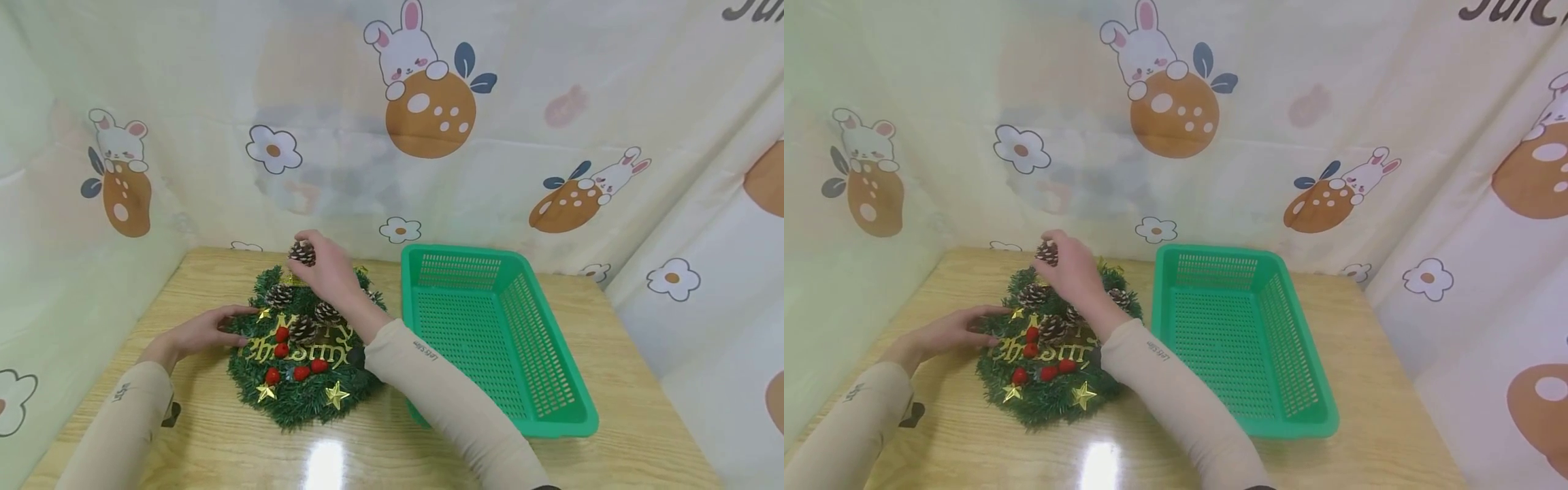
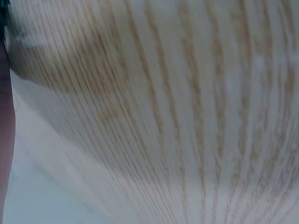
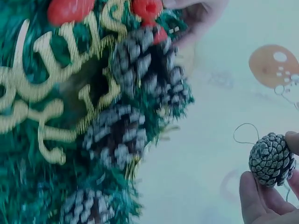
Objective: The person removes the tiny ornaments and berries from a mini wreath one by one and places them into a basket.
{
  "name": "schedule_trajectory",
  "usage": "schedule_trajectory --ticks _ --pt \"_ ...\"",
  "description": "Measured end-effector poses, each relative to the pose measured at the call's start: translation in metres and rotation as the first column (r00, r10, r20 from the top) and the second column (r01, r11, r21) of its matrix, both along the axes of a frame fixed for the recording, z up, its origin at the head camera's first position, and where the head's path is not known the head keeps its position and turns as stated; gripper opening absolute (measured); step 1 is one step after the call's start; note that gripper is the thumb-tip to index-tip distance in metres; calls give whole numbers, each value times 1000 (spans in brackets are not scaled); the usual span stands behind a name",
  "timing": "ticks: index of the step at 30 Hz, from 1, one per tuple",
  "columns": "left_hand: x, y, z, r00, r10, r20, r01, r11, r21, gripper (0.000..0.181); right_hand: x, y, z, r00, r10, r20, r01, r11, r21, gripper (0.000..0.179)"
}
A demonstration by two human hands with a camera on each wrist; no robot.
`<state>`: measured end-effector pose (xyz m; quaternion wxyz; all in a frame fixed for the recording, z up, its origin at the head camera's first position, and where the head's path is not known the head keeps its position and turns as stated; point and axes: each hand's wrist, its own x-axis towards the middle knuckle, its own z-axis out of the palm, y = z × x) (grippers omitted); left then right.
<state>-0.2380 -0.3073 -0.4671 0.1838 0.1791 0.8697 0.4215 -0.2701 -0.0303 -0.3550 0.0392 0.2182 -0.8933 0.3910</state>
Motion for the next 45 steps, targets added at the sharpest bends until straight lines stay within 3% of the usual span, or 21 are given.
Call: schedule_trajectory --ticks 6,13,27,36,45 --pt "1 0 0 1000 3 -5 -3 1000 -13 69 -10 18 8 1000 0 22 1 1000 -21 51" --pt "1 0 1 1000 -5 -10 5 1000 -12 68 -19 41 15 998 -55 -3 55 998 -12 50" --pt "0 -2 -1 1000 0 -3 0 1000 -15 70 -29 93 20 992 -114 62 116 993 -33 54" --pt "0 3 3 1000 0 -11 0 1000 -19 70 -40 147 11 968 -210 137 232 956 -178 54" --pt "1 2 2 1000 1 -28 -2 1000 -16 68 -56 186 -22 938 -309 157 324 943 -81 52"
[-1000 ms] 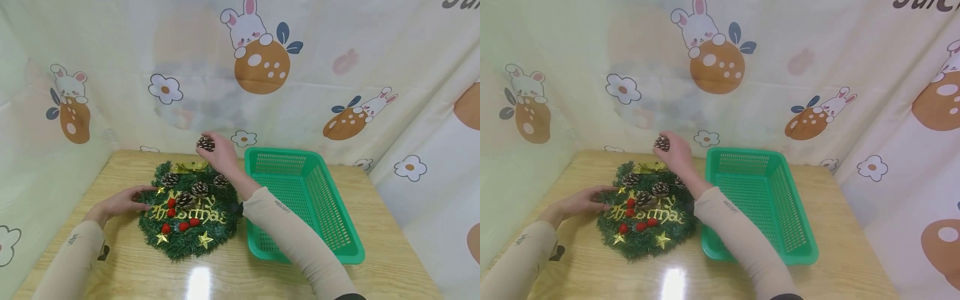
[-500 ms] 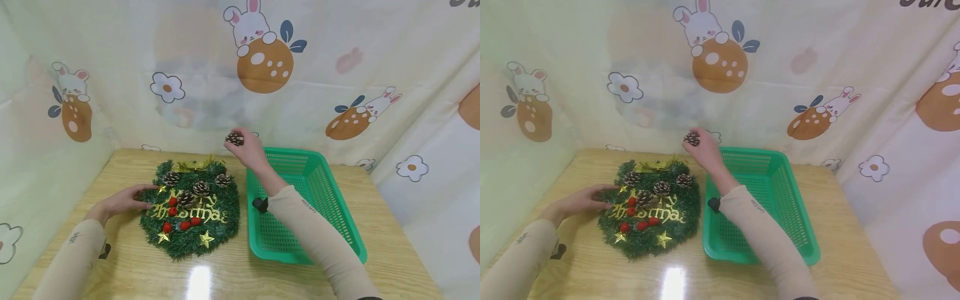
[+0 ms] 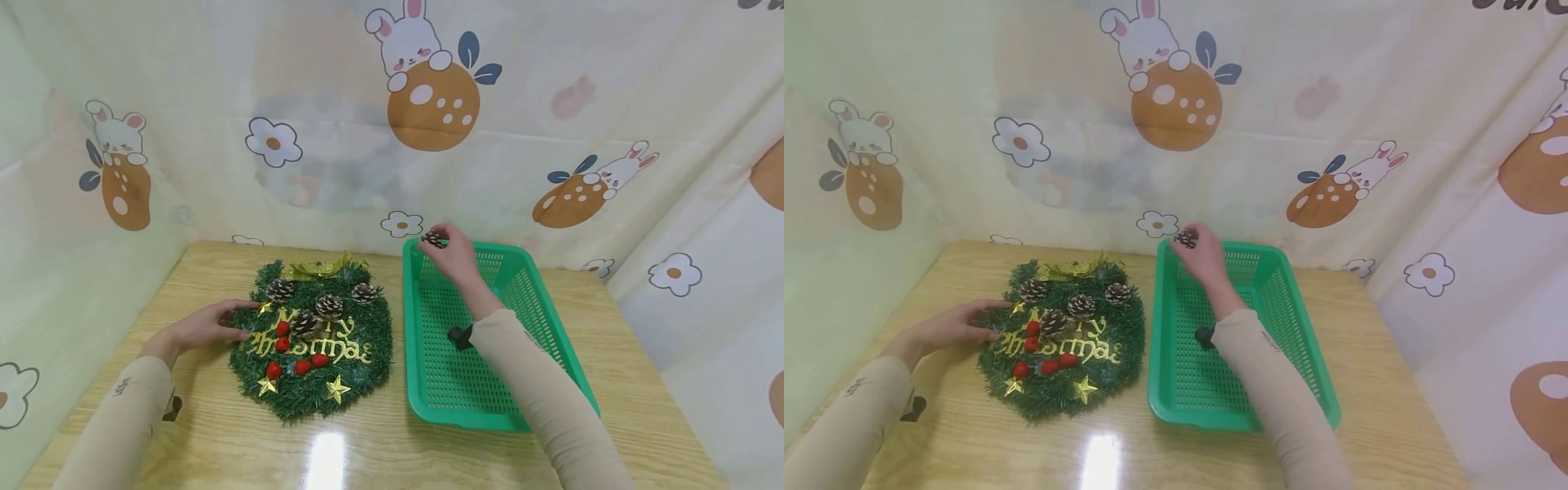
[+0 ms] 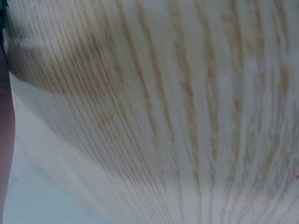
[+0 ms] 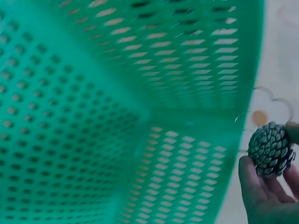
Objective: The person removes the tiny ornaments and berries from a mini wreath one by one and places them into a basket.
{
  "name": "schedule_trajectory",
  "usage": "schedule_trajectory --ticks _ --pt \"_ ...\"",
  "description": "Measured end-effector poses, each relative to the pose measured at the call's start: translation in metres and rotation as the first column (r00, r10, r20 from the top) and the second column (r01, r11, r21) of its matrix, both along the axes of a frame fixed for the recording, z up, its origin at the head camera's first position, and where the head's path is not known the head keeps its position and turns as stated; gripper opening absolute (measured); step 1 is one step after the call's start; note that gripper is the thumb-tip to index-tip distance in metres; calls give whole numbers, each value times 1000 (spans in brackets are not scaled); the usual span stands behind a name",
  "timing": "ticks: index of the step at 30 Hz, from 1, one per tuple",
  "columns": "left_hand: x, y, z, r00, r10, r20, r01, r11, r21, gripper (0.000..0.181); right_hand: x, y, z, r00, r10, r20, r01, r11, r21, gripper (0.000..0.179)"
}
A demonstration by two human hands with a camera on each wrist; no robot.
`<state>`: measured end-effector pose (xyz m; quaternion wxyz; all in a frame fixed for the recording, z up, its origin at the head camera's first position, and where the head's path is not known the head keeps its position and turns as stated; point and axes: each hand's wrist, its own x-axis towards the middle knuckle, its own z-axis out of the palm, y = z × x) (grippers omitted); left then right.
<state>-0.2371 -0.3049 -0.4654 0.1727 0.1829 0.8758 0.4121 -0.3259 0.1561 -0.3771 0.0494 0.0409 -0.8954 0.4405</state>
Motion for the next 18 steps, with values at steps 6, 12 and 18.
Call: schedule_trajectory --ticks 6,12,18 --pt "0 0 -1 1000 1 20 -1 1000 19 68 -5 13 -18 999 28 29 -31 991 128 52" --pt "-1 -2 -5 1000 8 21 -8 1000 9 70 -5 18 -32 995 61 82 -76 978 192 52" --pt "-2 -2 -5 1000 -3 16 3 1000 10 69 -4 17 -48 989 85 121 -113 963 243 50"
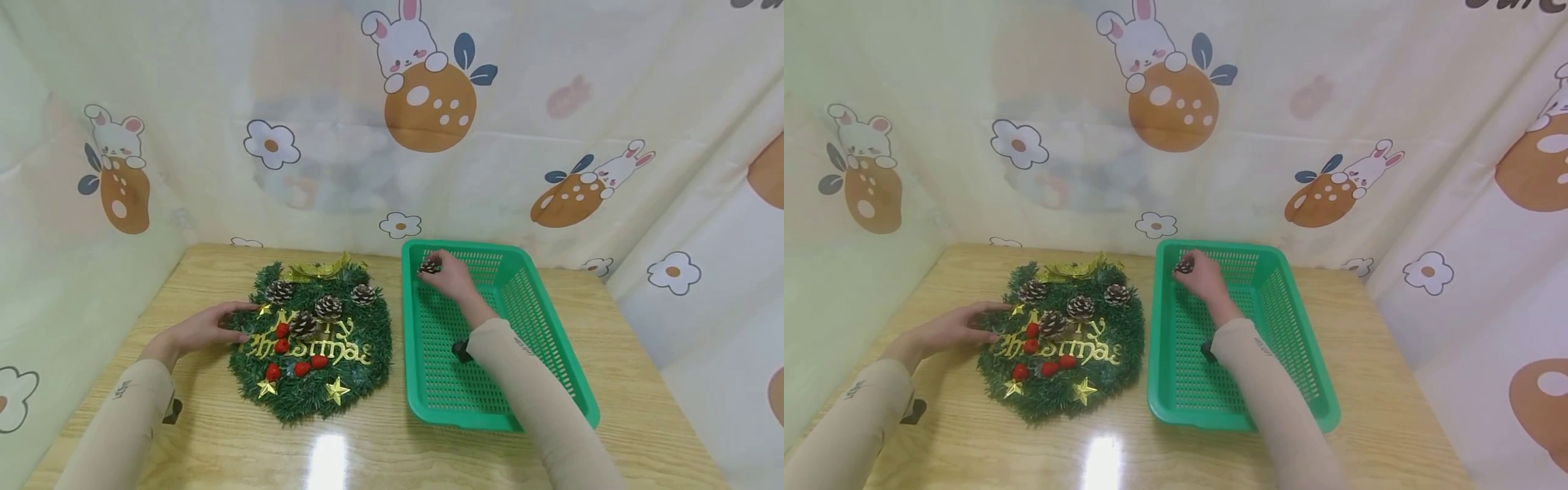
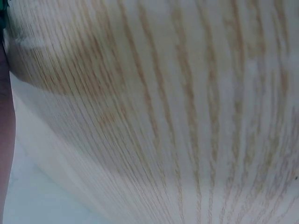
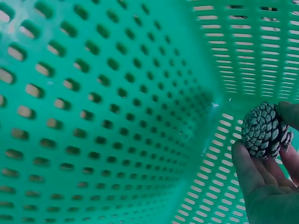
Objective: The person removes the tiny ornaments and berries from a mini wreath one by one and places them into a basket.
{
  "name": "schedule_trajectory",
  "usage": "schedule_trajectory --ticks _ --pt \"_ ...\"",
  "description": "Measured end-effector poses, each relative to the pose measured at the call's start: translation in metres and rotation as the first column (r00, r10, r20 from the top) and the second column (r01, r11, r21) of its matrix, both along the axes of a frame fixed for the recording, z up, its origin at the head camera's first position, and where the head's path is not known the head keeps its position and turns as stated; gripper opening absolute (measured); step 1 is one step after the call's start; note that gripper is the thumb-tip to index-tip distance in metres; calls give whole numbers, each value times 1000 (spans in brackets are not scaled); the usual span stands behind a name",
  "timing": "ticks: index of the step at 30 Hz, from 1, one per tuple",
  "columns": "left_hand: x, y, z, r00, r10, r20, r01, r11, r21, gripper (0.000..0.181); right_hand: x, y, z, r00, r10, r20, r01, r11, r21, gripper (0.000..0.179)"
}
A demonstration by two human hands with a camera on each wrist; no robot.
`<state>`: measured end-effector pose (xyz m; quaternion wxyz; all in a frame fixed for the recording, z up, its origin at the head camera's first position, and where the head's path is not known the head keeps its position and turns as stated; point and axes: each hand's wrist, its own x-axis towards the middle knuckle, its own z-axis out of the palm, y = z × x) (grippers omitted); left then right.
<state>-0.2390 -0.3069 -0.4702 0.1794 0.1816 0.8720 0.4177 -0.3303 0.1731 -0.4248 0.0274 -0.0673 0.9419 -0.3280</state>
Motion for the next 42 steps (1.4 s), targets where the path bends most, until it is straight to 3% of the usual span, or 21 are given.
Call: schedule_trajectory --ticks 10,18,32,42 --pt "2 1 0 1000 5 10 -5 1000 -14 69 0 -2 -21 997 14 72 -20 996 82 50" --pt "2 0 -1 1000 9 15 -9 1000 6 69 1 -5 -21 996 18 82 -26 995 93 54" --pt "1 1 6 1000 5 -2 -5 999 -39 69 1 -2 -2 996 41 74 -45 997 55 51" --pt "1 0 3 1000 6 5 -6 999 -33 68 -2 -3 19 999 9 39 -7 999 -54 52"
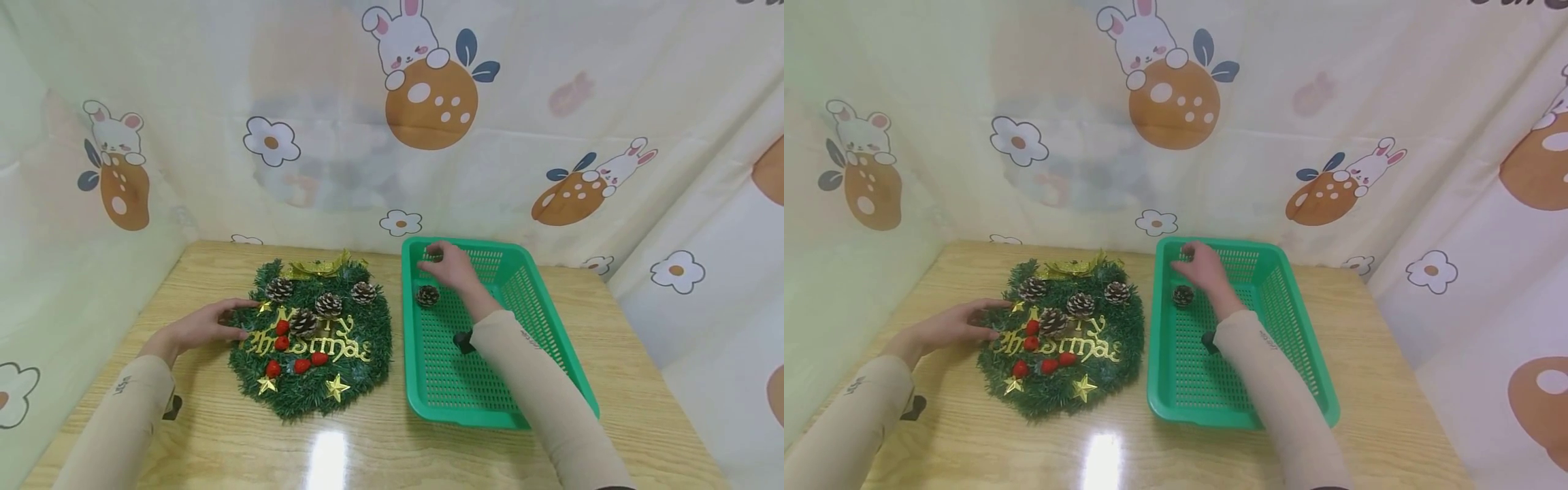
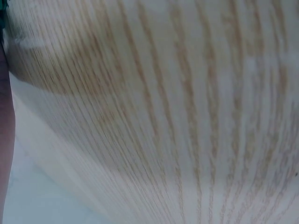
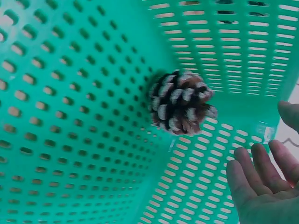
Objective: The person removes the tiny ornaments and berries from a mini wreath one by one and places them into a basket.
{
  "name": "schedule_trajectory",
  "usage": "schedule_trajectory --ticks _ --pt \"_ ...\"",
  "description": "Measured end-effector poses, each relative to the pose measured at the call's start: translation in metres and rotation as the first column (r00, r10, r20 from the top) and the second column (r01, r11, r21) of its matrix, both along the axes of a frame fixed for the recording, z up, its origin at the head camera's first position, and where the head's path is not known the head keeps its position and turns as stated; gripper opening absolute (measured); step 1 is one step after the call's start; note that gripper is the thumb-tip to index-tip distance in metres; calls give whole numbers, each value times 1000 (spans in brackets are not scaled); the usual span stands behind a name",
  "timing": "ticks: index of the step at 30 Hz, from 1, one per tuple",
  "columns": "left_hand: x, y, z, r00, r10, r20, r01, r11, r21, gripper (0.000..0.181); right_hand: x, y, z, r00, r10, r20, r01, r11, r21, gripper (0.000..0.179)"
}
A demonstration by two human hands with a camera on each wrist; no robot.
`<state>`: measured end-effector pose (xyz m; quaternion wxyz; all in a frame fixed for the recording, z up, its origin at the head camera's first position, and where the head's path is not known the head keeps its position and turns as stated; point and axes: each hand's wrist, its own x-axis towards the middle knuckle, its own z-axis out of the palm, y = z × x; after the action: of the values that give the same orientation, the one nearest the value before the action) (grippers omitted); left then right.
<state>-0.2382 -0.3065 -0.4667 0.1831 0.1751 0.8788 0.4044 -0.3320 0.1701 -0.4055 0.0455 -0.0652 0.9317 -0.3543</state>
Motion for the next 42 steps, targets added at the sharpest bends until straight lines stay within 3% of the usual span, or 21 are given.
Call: schedule_trajectory --ticks 10,18,23,42 --pt "0 -1 -2 1000 -2 2 2 1000 15 68 4 -9 18 999 -27 -24 25 996 -86 57" --pt "0 0 -2 1000 1 1 -1 1000 31 69 10 -39 36 996 10 -84 -28 976 -217 56" --pt "0 0 -1 1000 -3 -10 3 1000 31 69 15 -62 43 997 -5 -71 -16 958 -285 57" --pt "-3 -2 -6 1000 -5 -5 5 1000 25 69 31 -126 33 994 -97 45 107 902 -419 61"
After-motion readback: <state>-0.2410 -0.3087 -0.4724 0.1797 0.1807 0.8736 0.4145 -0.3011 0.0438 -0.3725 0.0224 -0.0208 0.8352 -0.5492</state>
